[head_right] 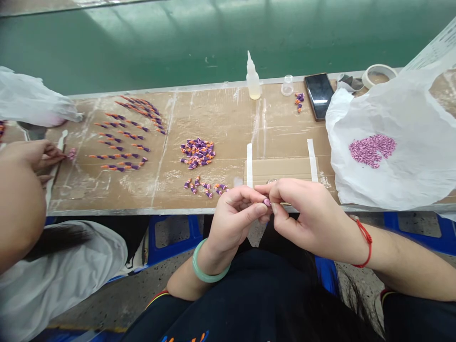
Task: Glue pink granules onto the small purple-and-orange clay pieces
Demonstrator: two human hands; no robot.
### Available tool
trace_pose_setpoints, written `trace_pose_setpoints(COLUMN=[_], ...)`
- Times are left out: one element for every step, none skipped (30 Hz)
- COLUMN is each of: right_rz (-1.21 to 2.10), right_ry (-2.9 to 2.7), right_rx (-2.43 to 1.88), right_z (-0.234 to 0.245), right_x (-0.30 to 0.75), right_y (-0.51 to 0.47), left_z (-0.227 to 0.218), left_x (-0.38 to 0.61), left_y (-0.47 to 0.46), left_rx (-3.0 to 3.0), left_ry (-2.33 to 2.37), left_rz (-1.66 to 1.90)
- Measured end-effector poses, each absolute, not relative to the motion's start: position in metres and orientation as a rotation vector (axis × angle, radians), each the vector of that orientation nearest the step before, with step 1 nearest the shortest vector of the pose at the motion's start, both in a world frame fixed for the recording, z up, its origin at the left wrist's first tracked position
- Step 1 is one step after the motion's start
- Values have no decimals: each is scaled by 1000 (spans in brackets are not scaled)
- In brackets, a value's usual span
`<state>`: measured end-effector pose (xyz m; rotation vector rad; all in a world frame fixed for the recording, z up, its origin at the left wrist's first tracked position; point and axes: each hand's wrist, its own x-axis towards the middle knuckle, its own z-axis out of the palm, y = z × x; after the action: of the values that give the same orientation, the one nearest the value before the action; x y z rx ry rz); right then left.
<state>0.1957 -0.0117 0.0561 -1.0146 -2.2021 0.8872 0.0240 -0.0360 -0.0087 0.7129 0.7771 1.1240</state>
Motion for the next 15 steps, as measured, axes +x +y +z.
trace_pose_setpoints(right_rz=[877, 867, 860, 854, 847, 842, 835, 825, 811, 796, 780, 764, 747, 732, 722], right_ry=[-2206, -2210, -2215, -2220, -2225, -2232, -2240, -2248, -2252, -2253, -2251, -2253, -2256, -2261, -2269], right_rx=[-1019, -1021, -1022, -1024, -1027, -1031, -1029, -1029, -1029, -1027, -1024, -1018, -1014, -1013, -1011], right_z=[56, 55, 55, 54, 54, 53, 53, 52, 52, 51, 49, 48, 46, 44, 42], right_x=[195, 195, 195, 195, 195, 195, 195, 195, 195, 195, 195, 196, 195, 195, 195], right_y=[-12, -12, -12, -12, -12, -12, -12, -12, -12, -12, -12, -13, -13, -13, -12], left_z=[-9, -9, -8, -8, -8, -8, -8, -8, -8, -7, -7, -7, -7, -8, -8], left_x=[24, 24, 24, 24, 24, 23, 23, 23, 24, 24, 26, 27, 28, 29, 30], left_y=[-36, -36, -36, -35, -35, -35, -35, -34, -34, -34, -35, -35, -35, -36, -35], left_rx=[719, 725, 732, 738, 742, 742, 739, 732, 722, 709, 693, 677, 662, 651, 647], left_ry=[786, 797, 806, 813, 816, 818, 819, 821, 822, 821, 820, 819, 818, 821, 827], left_rz=[1122, 1118, 1114, 1111, 1110, 1109, 1109, 1107, 1104, 1101, 1099, 1099, 1099, 1099, 1096])
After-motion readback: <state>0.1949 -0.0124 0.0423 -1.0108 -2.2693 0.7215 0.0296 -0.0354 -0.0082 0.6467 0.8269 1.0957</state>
